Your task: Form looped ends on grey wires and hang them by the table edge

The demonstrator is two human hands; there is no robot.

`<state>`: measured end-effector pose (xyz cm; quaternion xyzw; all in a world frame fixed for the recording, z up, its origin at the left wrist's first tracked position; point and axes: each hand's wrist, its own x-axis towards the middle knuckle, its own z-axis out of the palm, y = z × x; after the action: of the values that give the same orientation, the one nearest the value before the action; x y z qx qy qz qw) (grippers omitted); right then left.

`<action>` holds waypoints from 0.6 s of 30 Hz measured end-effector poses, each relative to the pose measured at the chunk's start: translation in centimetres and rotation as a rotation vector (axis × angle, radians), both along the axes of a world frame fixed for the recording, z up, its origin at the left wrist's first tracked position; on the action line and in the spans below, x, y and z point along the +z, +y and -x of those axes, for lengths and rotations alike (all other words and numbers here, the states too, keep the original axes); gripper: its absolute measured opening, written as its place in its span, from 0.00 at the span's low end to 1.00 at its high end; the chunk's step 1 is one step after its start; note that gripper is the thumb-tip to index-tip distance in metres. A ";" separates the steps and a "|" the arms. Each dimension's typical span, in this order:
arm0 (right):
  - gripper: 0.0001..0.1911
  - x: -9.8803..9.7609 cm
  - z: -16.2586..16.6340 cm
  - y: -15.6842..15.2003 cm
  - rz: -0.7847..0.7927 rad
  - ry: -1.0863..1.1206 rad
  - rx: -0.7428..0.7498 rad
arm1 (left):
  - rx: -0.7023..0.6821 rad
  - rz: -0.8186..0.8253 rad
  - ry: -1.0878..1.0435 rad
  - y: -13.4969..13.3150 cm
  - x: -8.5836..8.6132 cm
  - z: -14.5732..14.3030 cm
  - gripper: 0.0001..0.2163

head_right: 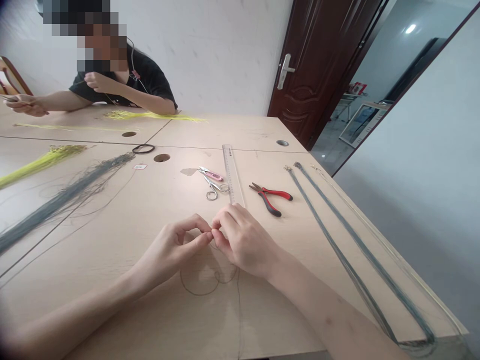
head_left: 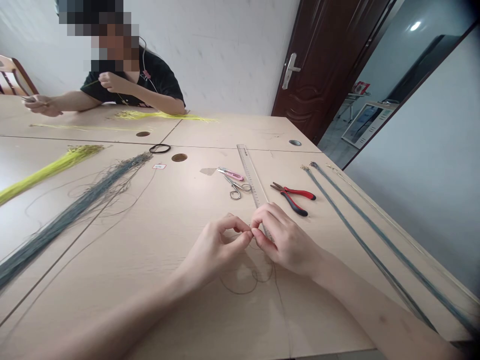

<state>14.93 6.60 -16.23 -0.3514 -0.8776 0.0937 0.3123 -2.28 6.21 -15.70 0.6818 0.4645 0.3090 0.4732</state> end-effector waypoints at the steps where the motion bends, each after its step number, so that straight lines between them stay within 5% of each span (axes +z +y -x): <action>1: 0.05 0.0 0.0 0.0 0.001 0.002 -0.003 | 0.000 -0.002 -0.002 0.0 0.0 0.0 0.08; 18: 0.11 -0.7 -2.2 1.9 0.100 -0.133 -0.217 | 0.150 -0.011 -0.124 1.6 -0.5 0.8 0.09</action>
<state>17.13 8.52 -16.91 -0.4646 -0.8475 0.0793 0.2439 -3.11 7.78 -16.20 0.6273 0.4824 0.3878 0.4727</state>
